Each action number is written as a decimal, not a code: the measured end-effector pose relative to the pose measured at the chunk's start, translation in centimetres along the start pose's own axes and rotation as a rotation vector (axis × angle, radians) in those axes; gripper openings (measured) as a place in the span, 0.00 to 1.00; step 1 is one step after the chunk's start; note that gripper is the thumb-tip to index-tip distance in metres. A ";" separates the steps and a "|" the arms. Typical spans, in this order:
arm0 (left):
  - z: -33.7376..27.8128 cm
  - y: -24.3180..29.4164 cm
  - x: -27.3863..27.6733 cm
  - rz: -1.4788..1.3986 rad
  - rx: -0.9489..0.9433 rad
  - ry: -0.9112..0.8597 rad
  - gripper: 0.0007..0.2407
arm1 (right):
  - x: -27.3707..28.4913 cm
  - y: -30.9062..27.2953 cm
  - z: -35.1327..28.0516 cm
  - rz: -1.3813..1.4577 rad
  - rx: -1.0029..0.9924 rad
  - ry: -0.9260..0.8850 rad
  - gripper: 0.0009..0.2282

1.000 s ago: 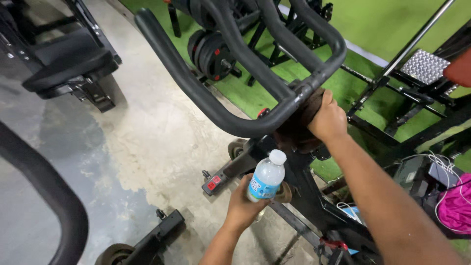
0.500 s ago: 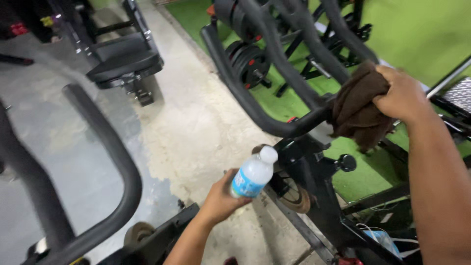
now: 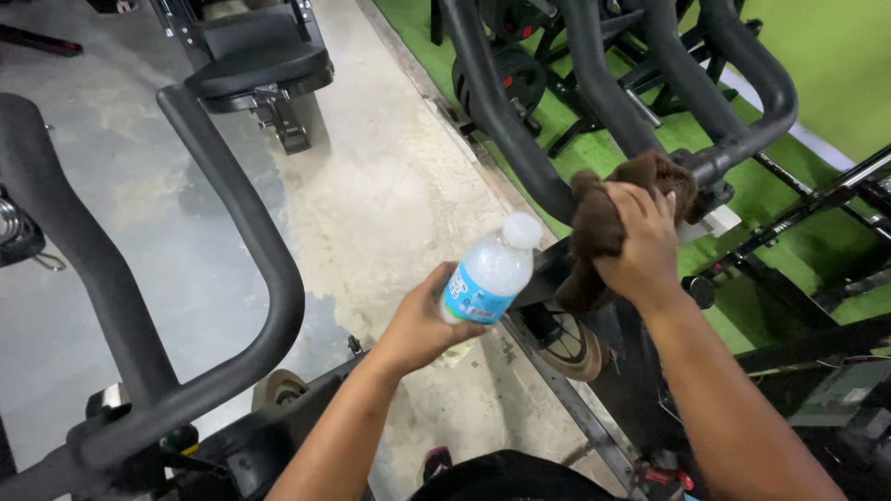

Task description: The person cleans several exercise bikes in a gym, using a cloth to wipe down the handlebars, frames, seats, and flywheels while holding a water bottle.

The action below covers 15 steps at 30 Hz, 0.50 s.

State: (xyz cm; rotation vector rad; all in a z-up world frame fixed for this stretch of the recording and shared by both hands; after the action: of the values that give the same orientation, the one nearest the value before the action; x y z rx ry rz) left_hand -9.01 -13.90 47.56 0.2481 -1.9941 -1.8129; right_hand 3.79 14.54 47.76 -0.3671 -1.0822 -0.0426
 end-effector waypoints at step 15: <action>6.1 -1.6 -1.5 -0.204 -0.019 -0.243 0.27 | -0.1 -7.5 6.5 -0.087 0.017 0.063 0.19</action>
State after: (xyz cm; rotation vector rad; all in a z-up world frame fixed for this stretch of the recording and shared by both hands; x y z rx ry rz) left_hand -10.57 -8.00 45.40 0.2435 -2.1818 -2.0743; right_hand -3.43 9.49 52.47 -0.3014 -1.0351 -0.1217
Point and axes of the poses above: each hand's wrist, its own z-axis towards the middle knuckle, its own x-axis out of the back of the hand, y = z × x, the point moved 2 cm from there along z, towards the middle knuckle, and after that the axes turned 11 degrees about -y, right-handed, at the moved point
